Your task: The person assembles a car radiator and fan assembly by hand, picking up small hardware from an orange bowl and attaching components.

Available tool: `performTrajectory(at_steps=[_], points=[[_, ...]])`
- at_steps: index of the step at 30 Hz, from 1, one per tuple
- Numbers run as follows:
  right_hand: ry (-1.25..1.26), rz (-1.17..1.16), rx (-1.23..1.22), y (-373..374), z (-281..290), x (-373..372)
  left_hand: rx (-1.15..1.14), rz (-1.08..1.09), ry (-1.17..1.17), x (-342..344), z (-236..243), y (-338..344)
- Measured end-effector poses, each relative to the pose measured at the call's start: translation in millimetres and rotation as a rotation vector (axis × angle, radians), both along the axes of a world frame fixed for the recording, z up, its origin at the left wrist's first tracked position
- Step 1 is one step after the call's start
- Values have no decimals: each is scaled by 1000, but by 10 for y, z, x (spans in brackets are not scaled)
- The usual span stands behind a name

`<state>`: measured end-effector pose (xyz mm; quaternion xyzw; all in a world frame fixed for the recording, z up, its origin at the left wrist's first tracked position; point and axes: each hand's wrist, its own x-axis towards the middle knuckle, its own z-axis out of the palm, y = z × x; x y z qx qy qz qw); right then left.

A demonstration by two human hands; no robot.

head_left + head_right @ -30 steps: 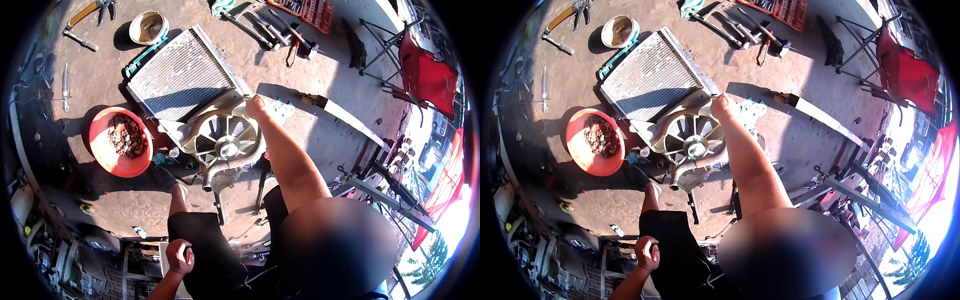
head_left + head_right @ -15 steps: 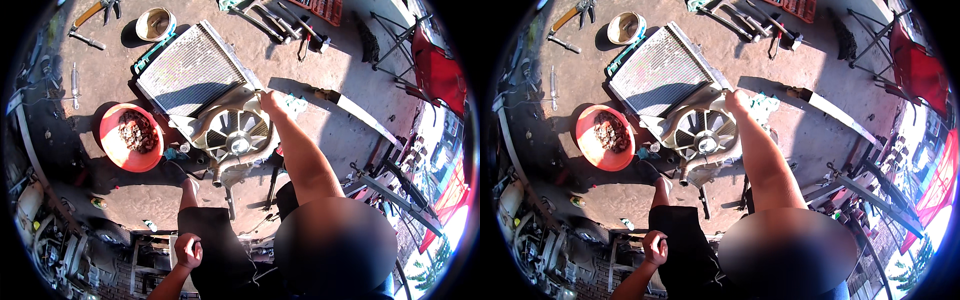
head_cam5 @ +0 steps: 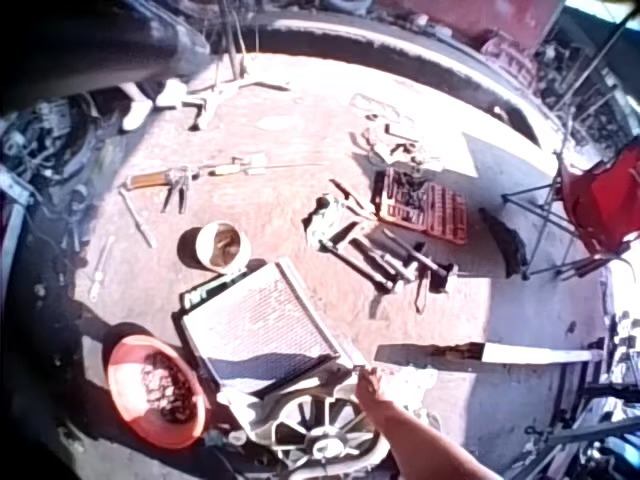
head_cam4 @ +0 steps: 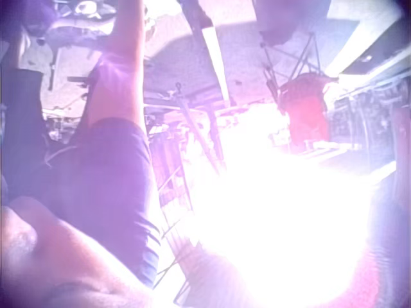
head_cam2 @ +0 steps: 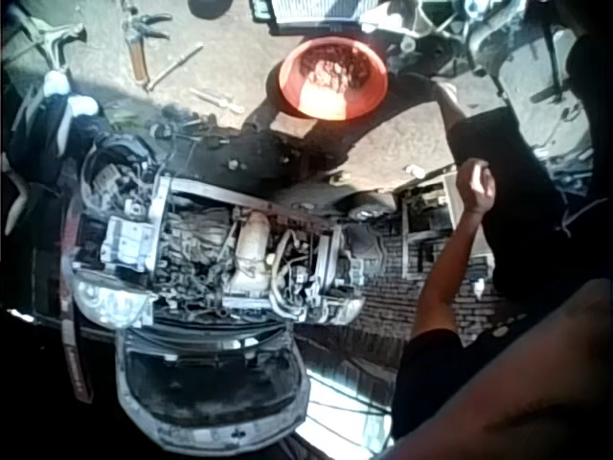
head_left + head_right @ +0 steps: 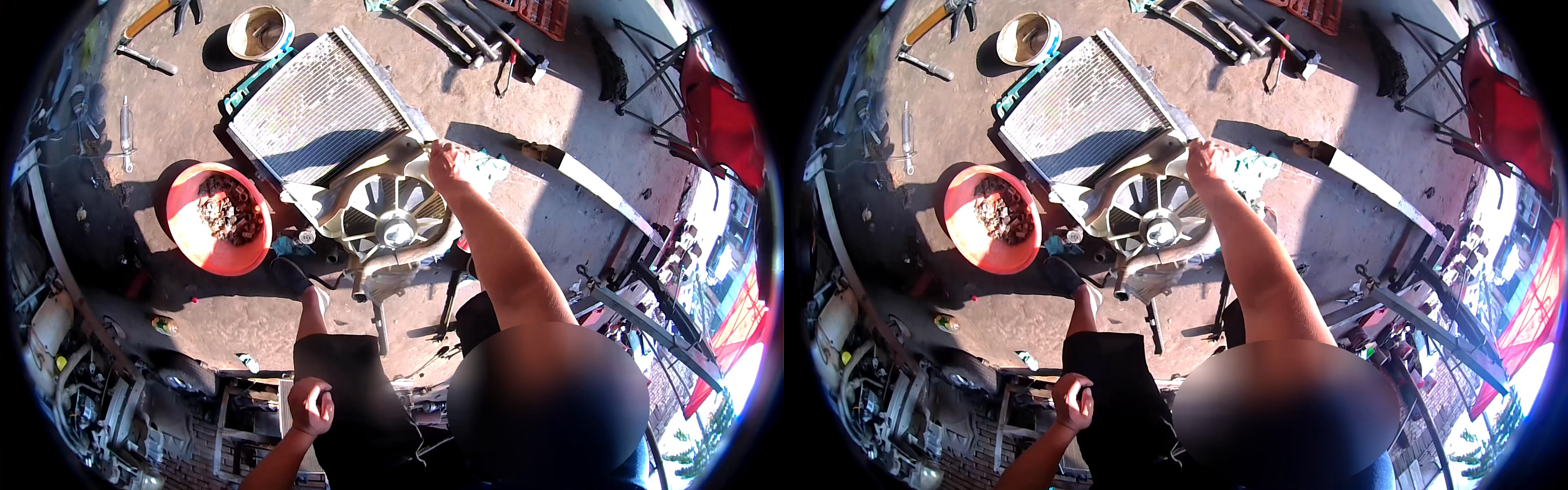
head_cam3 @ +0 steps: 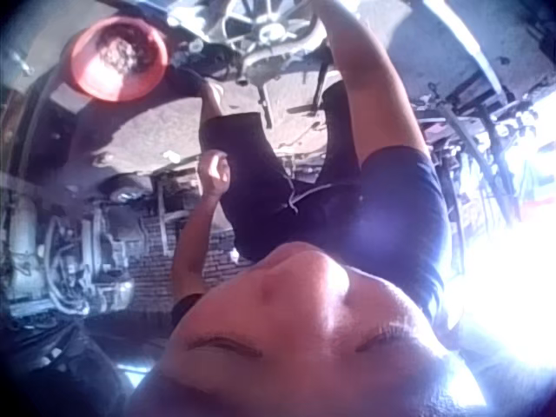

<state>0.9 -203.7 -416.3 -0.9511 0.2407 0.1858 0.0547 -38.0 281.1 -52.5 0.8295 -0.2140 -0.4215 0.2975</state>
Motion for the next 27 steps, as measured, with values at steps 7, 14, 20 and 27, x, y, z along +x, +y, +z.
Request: performTrajectory(at_steps=[7,14,20,27], points=[[165,-267,172,167,121,177,19,-8,-17,15,34,98],[393,-222,258,-217,-156,97,-37,24,-26,-34,-79,36],[240,-467,326,-115,64,165,-28,21,-19,-30,-44,93],[-23,17,32,102,-26,-9,-9,39,-23,-57,14,203]])
